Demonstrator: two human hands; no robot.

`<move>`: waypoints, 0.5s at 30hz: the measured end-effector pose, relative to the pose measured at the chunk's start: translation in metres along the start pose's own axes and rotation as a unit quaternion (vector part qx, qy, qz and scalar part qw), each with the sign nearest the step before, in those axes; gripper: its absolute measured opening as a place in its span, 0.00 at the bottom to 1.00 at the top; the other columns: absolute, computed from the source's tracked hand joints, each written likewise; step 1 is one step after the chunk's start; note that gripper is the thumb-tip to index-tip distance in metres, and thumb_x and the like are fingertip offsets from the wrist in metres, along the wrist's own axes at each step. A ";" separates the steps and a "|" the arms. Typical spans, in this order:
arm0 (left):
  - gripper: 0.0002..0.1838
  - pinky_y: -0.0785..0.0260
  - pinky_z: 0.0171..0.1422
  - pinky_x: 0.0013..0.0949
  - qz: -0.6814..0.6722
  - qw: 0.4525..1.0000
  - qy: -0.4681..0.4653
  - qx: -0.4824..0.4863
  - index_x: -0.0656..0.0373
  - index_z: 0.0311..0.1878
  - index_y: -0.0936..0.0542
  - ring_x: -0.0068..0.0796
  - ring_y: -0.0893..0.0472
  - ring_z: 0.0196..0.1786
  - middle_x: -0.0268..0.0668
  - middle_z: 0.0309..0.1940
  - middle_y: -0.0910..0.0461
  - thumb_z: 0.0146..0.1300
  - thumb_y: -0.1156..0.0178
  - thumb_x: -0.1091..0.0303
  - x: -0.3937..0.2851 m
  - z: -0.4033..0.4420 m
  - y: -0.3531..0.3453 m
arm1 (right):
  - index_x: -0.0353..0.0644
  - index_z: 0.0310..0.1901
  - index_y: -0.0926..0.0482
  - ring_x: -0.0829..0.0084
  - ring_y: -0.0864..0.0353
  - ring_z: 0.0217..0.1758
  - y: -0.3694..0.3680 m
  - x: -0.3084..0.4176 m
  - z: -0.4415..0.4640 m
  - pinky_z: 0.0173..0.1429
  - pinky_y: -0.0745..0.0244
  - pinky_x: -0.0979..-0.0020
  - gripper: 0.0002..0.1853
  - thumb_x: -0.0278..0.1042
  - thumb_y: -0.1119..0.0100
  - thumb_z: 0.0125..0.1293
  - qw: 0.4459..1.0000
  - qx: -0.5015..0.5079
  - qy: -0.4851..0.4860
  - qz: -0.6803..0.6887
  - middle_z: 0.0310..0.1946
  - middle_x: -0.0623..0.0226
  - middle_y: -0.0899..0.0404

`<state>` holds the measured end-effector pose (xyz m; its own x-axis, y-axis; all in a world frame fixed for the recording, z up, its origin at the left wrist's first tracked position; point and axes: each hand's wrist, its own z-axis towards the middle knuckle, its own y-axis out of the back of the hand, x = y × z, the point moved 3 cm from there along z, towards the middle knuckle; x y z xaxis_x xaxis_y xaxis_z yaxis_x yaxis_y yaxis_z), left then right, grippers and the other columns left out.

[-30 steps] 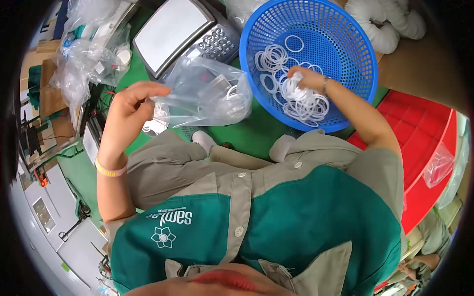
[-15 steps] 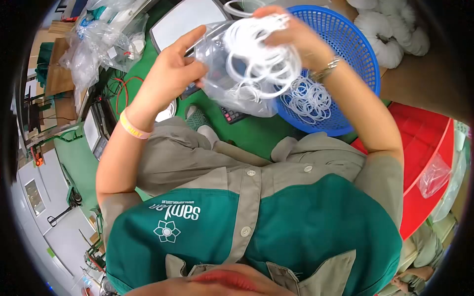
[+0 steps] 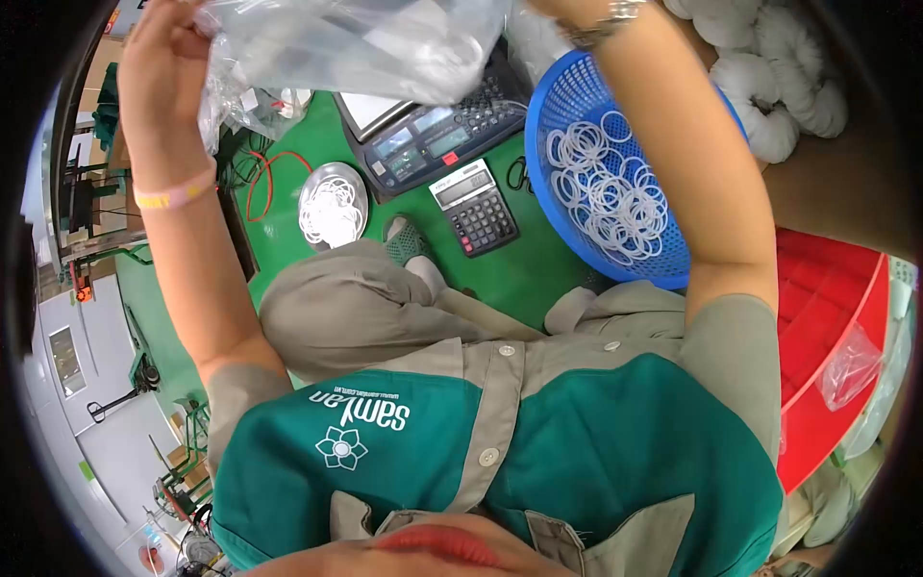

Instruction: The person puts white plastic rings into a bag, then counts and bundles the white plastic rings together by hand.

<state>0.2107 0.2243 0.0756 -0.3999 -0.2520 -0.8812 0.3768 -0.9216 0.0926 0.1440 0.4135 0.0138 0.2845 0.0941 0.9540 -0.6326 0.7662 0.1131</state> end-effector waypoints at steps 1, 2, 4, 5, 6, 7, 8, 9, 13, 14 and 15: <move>0.25 0.38 0.27 0.19 0.014 0.999 -0.042 -0.011 0.73 0.57 0.37 0.17 0.32 0.21 0.30 0.21 0.32 0.53 0.56 0.78 0.002 0.015 0.011 | 0.35 0.41 0.25 0.77 0.24 0.41 0.015 0.005 -0.002 0.47 0.29 0.78 0.09 0.28 0.49 0.61 0.995 -0.029 0.046 0.089 0.37 0.64 0.22; 0.25 0.39 0.27 0.19 -0.008 0.998 -0.069 -0.004 0.72 0.57 0.37 0.17 0.33 0.21 0.29 0.21 0.32 0.53 0.56 0.78 0.004 0.027 0.022 | 0.36 0.40 0.25 0.76 0.23 0.40 0.028 0.006 -0.006 0.45 0.27 0.78 0.08 0.27 0.51 0.61 0.992 -0.079 0.059 0.073 0.38 0.66 0.23; 0.24 0.41 0.26 0.18 -0.034 0.991 -0.110 -0.066 0.71 0.58 0.37 0.17 0.35 0.21 0.28 0.19 0.34 0.54 0.57 0.78 -0.002 0.031 0.024 | 0.34 0.36 0.24 0.75 0.22 0.36 0.051 -0.011 -0.021 0.41 0.27 0.77 0.07 0.27 0.50 0.59 0.985 -0.166 0.026 0.045 0.33 0.62 0.21; 0.24 0.41 0.26 0.18 -0.033 0.991 -0.112 -0.066 0.71 0.58 0.37 0.17 0.35 0.21 0.28 0.19 0.34 0.54 0.57 0.78 0.009 0.036 0.035 | 0.39 0.40 0.24 0.79 0.25 0.35 0.072 -0.045 -0.029 0.39 0.29 0.78 0.10 0.33 0.50 0.61 0.984 -0.176 -0.008 0.003 0.33 0.68 0.22; 0.25 0.41 0.25 0.19 -0.007 0.996 -0.065 -0.056 0.69 0.58 0.37 0.18 0.35 0.21 0.29 0.19 0.34 0.54 0.56 0.78 0.037 0.044 0.053 | 0.44 0.44 0.24 0.82 0.28 0.33 0.093 -0.087 -0.039 0.37 0.32 0.79 0.12 0.38 0.50 0.62 0.981 -0.185 -0.042 -0.038 0.33 0.73 0.23; 0.26 0.41 0.24 0.20 0.020 0.999 -0.017 -0.045 0.66 0.59 0.37 0.19 0.35 0.20 0.29 0.19 0.33 0.53 0.55 0.78 0.067 0.045 0.064 | 0.43 0.43 0.24 0.83 0.28 0.34 0.104 -0.120 -0.053 0.36 0.33 0.80 0.11 0.38 0.50 0.62 0.980 -0.161 -0.090 -0.070 0.32 0.75 0.24; 0.27 0.40 0.24 0.21 0.118 0.992 0.024 -0.038 0.64 0.60 0.37 0.20 0.32 0.22 0.30 0.20 0.31 0.52 0.56 0.79 0.095 0.038 0.068 | 0.43 0.41 0.24 0.84 0.29 0.34 0.113 -0.152 -0.069 0.35 0.34 0.81 0.11 0.38 0.49 0.62 0.976 -0.136 -0.137 -0.102 0.32 0.76 0.25; 0.30 0.37 0.26 0.22 0.217 0.970 0.112 0.004 0.60 0.62 0.38 0.20 0.30 0.22 0.39 0.33 0.24 0.50 0.57 0.81 0.148 0.040 0.092 | 0.43 0.39 0.24 0.86 0.30 0.32 0.122 -0.187 -0.084 0.34 0.35 0.82 0.09 0.37 0.50 0.62 0.963 -0.105 -0.196 -0.154 0.31 0.77 0.25; 0.35 0.35 0.27 0.23 0.132 0.983 0.119 0.034 0.62 0.63 0.42 0.20 0.28 0.23 0.42 0.48 0.29 0.47 0.48 0.80 0.168 0.006 0.070 | 0.40 0.35 0.23 0.78 0.25 0.33 0.093 -0.242 -0.124 0.39 0.29 0.77 0.07 0.30 0.48 0.58 0.949 -0.109 -0.216 -0.202 0.31 0.70 0.21; 0.36 0.34 0.28 0.23 0.117 0.985 0.118 0.052 0.58 0.64 0.43 0.20 0.29 0.23 0.43 0.56 0.35 0.48 0.47 0.78 0.175 0.013 0.075 | 0.38 0.37 0.23 0.76 0.23 0.35 0.078 -0.241 -0.124 0.41 0.29 0.75 0.07 0.29 0.48 0.58 0.953 -0.096 -0.206 -0.200 0.32 0.66 0.21; 0.34 0.34 0.27 0.23 0.140 0.982 0.121 0.024 0.56 0.64 0.41 0.20 0.29 0.22 0.45 0.53 0.32 0.48 0.52 0.80 0.162 0.010 0.065 | 0.38 0.37 0.23 0.75 0.23 0.35 0.058 -0.240 -0.119 0.41 0.29 0.75 0.08 0.29 0.47 0.57 0.957 -0.066 -0.189 -0.211 0.32 0.65 0.21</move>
<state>0.1617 0.1208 -0.0568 -0.0743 -0.4259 -0.9017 0.4016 -0.8404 0.3639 0.1249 0.5110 -0.2422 0.1974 -0.4596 0.8659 -0.4148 0.7611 0.4986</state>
